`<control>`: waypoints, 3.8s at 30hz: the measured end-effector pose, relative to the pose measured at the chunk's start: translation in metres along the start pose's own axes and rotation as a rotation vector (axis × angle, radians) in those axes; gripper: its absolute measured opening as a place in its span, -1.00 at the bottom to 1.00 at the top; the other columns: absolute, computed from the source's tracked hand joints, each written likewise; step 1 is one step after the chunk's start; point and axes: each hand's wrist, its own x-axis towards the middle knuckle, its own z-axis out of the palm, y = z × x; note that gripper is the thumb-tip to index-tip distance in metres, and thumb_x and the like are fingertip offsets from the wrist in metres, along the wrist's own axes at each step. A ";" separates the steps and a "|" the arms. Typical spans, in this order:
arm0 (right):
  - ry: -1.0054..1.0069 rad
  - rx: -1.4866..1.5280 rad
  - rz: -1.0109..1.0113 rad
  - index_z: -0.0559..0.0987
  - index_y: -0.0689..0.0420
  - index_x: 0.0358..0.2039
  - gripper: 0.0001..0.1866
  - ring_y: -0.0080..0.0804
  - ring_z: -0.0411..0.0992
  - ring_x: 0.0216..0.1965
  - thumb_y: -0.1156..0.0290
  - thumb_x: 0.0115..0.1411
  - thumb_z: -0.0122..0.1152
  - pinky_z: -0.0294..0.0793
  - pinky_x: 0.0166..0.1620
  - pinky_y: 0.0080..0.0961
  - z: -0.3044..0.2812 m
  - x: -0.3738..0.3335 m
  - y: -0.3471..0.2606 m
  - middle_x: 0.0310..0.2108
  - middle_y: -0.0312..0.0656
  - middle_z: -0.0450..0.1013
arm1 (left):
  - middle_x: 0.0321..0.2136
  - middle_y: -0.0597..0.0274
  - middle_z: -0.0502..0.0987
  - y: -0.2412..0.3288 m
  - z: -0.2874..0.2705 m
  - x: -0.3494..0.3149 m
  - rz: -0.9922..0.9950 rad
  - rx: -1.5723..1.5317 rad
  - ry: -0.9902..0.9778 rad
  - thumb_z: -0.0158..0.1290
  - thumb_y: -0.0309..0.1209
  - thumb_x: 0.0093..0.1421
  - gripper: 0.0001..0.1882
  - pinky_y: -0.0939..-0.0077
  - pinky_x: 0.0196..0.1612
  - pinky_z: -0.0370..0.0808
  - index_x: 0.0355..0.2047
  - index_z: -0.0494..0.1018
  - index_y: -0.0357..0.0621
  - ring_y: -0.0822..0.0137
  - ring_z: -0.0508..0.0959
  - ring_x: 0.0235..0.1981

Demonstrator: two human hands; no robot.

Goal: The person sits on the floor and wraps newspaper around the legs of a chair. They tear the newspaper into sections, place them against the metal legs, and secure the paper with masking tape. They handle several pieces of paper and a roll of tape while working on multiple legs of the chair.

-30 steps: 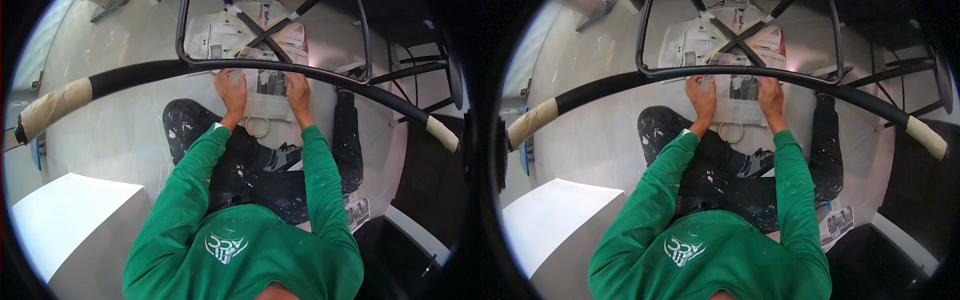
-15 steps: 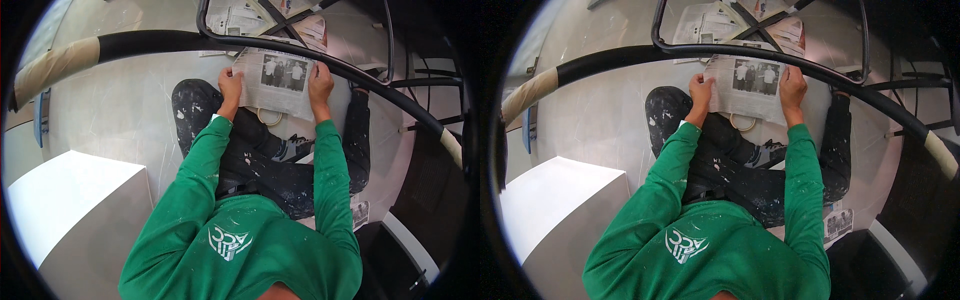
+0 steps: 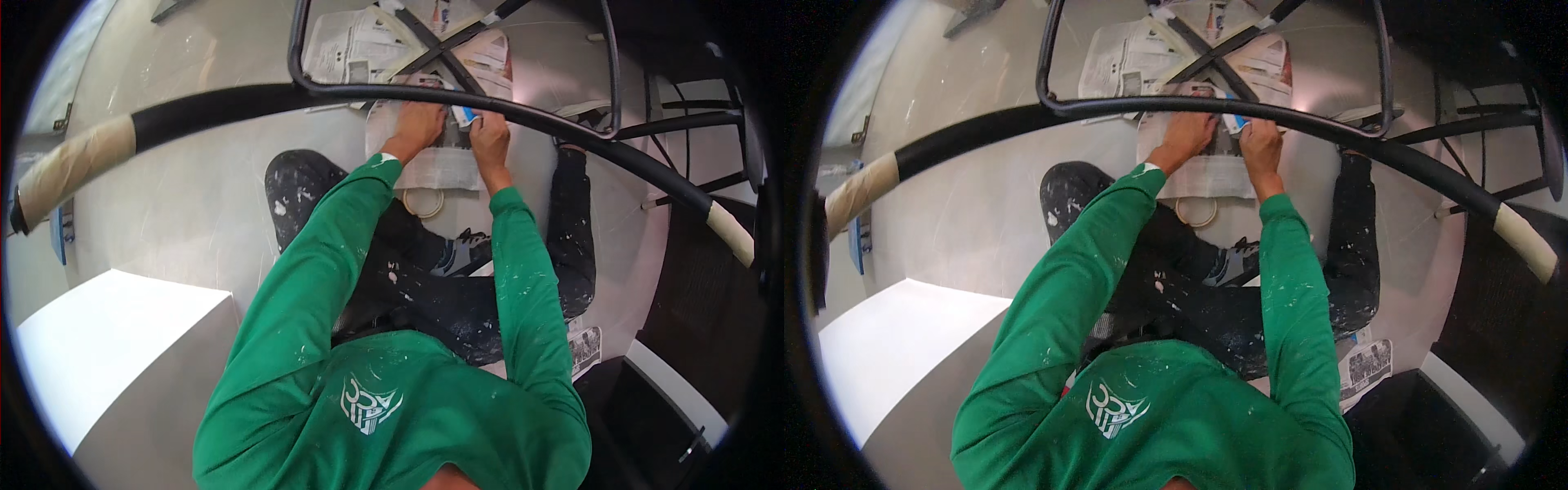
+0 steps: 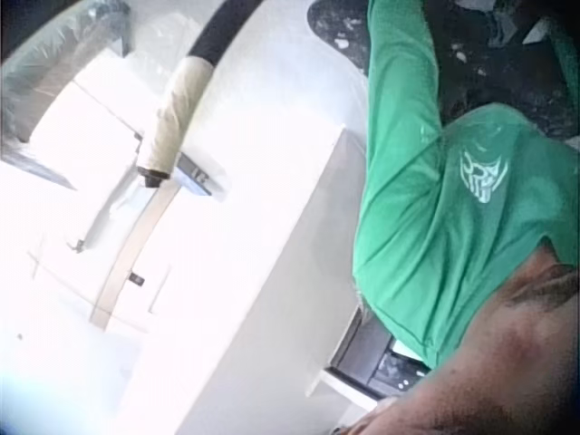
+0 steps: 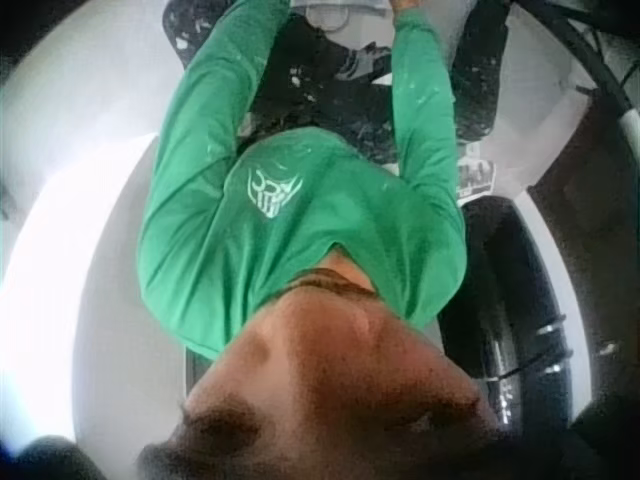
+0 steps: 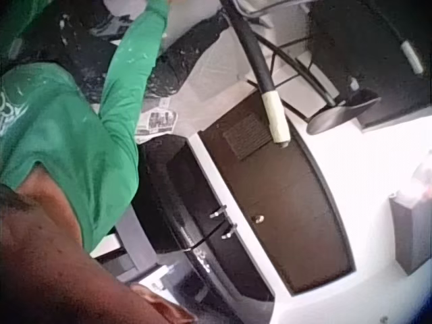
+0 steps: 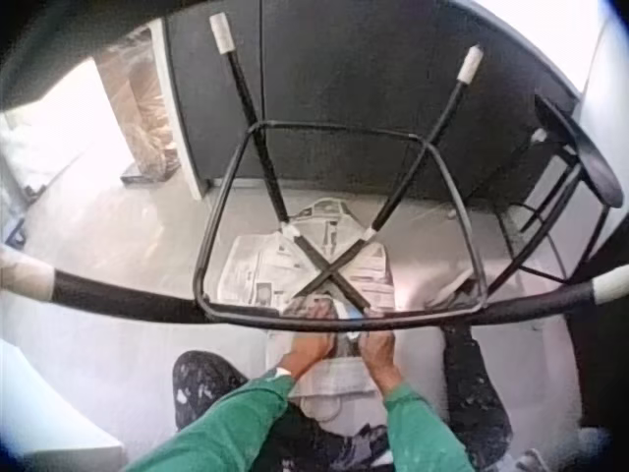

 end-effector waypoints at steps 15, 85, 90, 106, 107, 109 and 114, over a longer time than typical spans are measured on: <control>-0.044 -0.080 -0.205 0.67 0.08 -0.10 -0.70 -0.08 0.46 0.16 0.57 0.13 0.24 0.45 0.21 -0.13 -0.015 -0.026 0.018 0.02 -0.16 0.53 | -0.39 -0.02 0.61 0.003 0.034 0.043 -0.372 -0.456 0.339 0.26 -0.18 0.19 -0.69 0.21 -0.18 0.54 -0.35 0.61 -0.21 0.02 0.63 -0.34; -0.169 0.121 -0.129 0.60 0.24 -0.17 -0.77 -0.04 0.52 0.12 0.48 0.22 0.04 0.49 0.21 -0.18 -0.001 -0.024 0.013 0.07 0.07 0.54 | 0.20 -0.17 0.41 -0.028 0.005 0.037 0.416 0.211 -0.113 -0.08 -0.55 0.33 -0.55 0.18 0.35 0.32 0.23 0.33 -0.34 -0.05 0.39 0.27; -0.086 0.053 -0.182 0.61 0.24 -0.07 -0.69 -0.08 0.45 0.21 0.47 0.21 0.07 0.39 0.29 -0.10 -0.004 -0.045 0.013 0.15 0.01 0.50 | 0.28 -0.19 0.32 -0.020 0.001 0.038 0.504 0.412 -0.184 -0.11 -0.45 0.34 -0.47 0.21 0.42 0.26 0.31 0.27 -0.31 -0.01 0.27 0.37; -0.305 -0.027 -0.029 0.35 0.29 0.30 -0.35 -0.06 0.06 0.46 0.20 0.30 0.17 0.01 0.47 -0.07 0.002 -0.046 0.008 0.41 0.03 0.17 | 0.31 -0.36 0.23 -0.016 0.006 0.036 0.532 0.165 -0.031 0.08 -0.10 0.35 -0.33 -0.10 0.36 0.26 0.34 0.28 -0.23 -0.31 0.28 0.32; -0.340 -0.020 0.031 0.32 0.29 0.32 -0.32 -0.06 0.03 0.47 0.17 0.30 0.17 -0.01 0.47 -0.07 -0.003 -0.053 0.007 0.43 0.04 0.13 | 0.32 -0.36 0.22 -0.015 0.007 0.031 0.524 0.180 -0.043 0.08 -0.08 0.34 -0.31 -0.12 0.36 0.24 0.35 0.27 -0.24 -0.32 0.26 0.33; -0.385 -0.028 0.106 0.30 0.29 0.34 -0.29 -0.07 -0.02 0.49 0.14 0.30 0.18 -0.04 0.48 -0.07 -0.014 -0.062 0.007 0.46 0.05 0.06 | 0.37 -0.39 0.14 -0.015 0.008 0.027 0.501 0.150 -0.082 0.06 -0.07 0.33 -0.26 -0.18 0.41 0.11 0.38 0.22 -0.27 -0.36 0.18 0.38; -0.238 -0.082 0.112 0.37 0.28 0.27 -0.32 -0.01 0.10 0.42 0.14 0.25 0.25 0.07 0.43 -0.05 -0.035 -0.071 0.005 0.37 0.08 0.19 | 0.42 -0.36 0.05 -0.016 0.011 0.029 0.452 0.139 -0.134 -0.09 0.07 0.40 -0.23 -0.08 0.48 -0.07 0.39 0.18 -0.28 -0.31 0.04 0.44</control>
